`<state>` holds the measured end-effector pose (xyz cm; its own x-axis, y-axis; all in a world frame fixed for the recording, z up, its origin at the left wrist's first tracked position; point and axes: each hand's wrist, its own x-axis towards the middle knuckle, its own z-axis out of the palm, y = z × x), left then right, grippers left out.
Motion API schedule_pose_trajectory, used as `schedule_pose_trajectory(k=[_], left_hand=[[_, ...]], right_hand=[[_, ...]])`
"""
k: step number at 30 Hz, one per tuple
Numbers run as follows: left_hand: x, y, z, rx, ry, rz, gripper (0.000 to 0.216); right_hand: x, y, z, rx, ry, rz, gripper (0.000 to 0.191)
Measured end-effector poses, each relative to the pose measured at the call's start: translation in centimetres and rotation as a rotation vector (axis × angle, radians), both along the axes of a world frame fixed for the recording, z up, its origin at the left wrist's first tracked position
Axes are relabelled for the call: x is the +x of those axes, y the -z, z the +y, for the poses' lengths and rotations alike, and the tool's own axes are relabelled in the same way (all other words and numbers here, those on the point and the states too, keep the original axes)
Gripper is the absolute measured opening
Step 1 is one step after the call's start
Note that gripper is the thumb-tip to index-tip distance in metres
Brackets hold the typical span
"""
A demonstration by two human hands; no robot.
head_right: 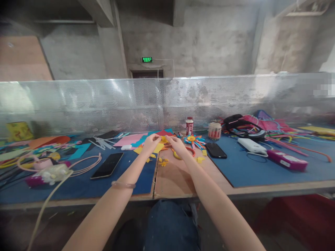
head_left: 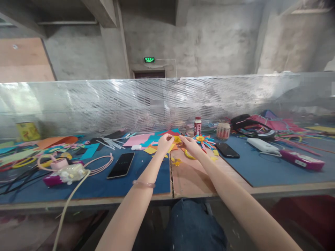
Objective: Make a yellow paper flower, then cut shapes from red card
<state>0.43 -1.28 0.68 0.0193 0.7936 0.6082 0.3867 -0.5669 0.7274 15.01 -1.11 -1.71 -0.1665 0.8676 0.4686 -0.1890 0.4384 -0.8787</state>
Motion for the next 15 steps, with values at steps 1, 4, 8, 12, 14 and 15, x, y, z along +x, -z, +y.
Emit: schedule_pose_trajectory(k=[1,4,8,12,14,15], left_hand=[[0.0,0.0,0.0,0.002,-0.015,-0.001,0.011],[0.0,0.0,0.1,-0.003,-0.031,-0.015,0.011],[0.0,0.2,0.3,-0.021,-0.03,-0.013,0.011],[0.1,0.3,0.2,0.0,-0.034,0.012,0.01],[0.2,0.4,0.1,0.008,-0.04,0.023,0.009],[0.2,0.4,0.1,0.004,-0.041,0.024,0.008]], right_hand=[[-0.1,-0.1,-0.2,0.033,-0.016,-0.045,0.032],[-0.1,-0.1,-0.6,0.133,0.018,-0.182,0.034],[0.0,0.3,-0.3,0.178,0.09,-0.249,0.028],[0.0,0.6,0.2,0.186,0.134,-0.277,0.026],[-0.1,0.8,0.4,0.181,0.156,-0.273,0.025],[-0.2,0.8,0.5,0.179,0.168,-0.268,0.025]])
